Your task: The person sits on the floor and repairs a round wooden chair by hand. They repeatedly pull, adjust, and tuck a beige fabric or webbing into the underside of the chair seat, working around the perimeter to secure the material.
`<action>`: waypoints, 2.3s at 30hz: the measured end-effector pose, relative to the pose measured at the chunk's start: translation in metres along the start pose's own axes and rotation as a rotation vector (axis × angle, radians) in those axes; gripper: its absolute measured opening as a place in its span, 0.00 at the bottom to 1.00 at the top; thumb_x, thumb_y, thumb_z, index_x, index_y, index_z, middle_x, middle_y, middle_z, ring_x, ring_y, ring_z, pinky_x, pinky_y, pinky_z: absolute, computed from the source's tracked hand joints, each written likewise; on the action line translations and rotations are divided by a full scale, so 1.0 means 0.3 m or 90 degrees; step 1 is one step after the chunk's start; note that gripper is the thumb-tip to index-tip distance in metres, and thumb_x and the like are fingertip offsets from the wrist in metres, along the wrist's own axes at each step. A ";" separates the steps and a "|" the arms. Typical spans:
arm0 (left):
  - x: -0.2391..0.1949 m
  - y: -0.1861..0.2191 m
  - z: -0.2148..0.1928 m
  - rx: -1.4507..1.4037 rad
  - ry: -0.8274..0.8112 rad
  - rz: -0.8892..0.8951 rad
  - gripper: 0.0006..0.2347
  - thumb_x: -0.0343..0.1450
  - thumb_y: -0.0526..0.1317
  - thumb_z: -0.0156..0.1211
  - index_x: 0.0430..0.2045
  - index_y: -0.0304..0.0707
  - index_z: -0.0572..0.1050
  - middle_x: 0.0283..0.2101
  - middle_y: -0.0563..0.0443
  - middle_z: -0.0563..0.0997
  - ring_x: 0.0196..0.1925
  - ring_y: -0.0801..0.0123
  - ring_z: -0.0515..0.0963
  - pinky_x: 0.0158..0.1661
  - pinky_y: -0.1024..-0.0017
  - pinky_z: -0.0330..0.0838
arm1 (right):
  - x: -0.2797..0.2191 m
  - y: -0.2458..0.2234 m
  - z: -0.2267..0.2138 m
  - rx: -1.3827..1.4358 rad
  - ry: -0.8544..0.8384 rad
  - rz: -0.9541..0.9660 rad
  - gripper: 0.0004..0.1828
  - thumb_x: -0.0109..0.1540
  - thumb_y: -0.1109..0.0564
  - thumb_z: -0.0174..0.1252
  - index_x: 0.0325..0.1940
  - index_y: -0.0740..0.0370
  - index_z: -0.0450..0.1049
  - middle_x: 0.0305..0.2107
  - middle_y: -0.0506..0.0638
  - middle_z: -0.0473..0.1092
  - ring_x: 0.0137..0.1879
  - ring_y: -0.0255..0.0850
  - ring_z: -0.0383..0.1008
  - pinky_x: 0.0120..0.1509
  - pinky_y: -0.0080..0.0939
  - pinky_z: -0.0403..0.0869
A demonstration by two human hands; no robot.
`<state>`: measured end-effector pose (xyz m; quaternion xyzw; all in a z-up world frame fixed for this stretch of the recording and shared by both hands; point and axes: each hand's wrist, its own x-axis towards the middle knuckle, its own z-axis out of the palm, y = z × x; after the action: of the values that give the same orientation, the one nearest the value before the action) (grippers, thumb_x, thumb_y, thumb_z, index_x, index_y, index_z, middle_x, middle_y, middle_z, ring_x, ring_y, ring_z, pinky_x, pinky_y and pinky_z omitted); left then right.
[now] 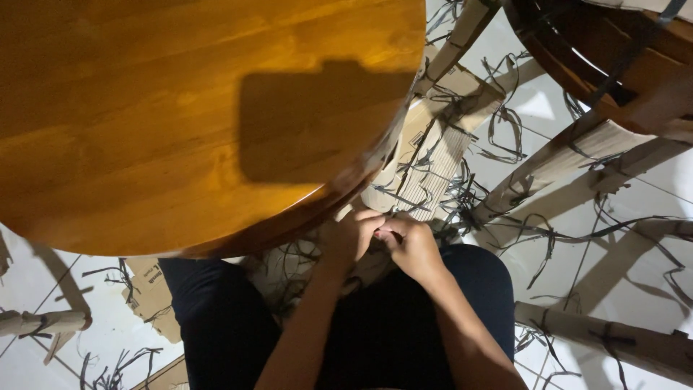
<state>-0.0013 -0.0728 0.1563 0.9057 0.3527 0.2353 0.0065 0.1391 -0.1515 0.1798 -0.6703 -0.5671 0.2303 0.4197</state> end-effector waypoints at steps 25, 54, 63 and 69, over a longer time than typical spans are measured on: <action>-0.061 -0.057 0.069 -0.237 0.027 -0.051 0.04 0.71 0.45 0.59 0.35 0.62 0.80 0.35 0.64 0.81 0.41 0.68 0.82 0.49 0.69 0.70 | -0.006 0.074 0.007 0.042 0.078 0.012 0.06 0.52 0.60 0.74 0.28 0.54 0.82 0.25 0.47 0.77 0.36 0.45 0.80 0.45 0.41 0.76; -0.157 0.039 0.119 -0.754 -0.068 -0.240 0.10 0.73 0.34 0.63 0.49 0.38 0.80 0.39 0.33 0.82 0.39 0.50 0.86 0.38 0.59 0.86 | -0.004 0.053 0.013 -0.029 -0.123 -0.032 0.02 0.59 0.66 0.56 0.33 0.64 0.74 0.28 0.59 0.66 0.38 0.64 0.73 0.41 0.51 0.73; -0.167 0.143 0.099 -0.970 0.082 -0.742 0.20 0.74 0.53 0.62 0.23 0.33 0.76 0.27 0.45 0.76 0.34 0.65 0.78 0.35 0.72 0.73 | 0.000 0.035 0.015 0.001 -0.060 -0.032 0.02 0.58 0.63 0.65 0.30 0.58 0.80 0.25 0.52 0.70 0.36 0.53 0.77 0.41 0.45 0.75; -0.147 0.142 0.127 -1.213 0.093 -0.962 0.20 0.74 0.51 0.61 0.46 0.29 0.71 0.42 0.46 0.75 0.45 0.66 0.79 0.54 0.60 0.78 | -0.007 0.071 0.030 -0.008 -0.069 0.001 0.01 0.59 0.63 0.64 0.34 0.60 0.80 0.27 0.58 0.70 0.38 0.58 0.76 0.42 0.51 0.75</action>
<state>0.0140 -0.1273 0.1113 0.0893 0.4767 0.3875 0.7840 0.1435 -0.1511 0.1570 -0.6600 -0.5899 0.2628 0.3839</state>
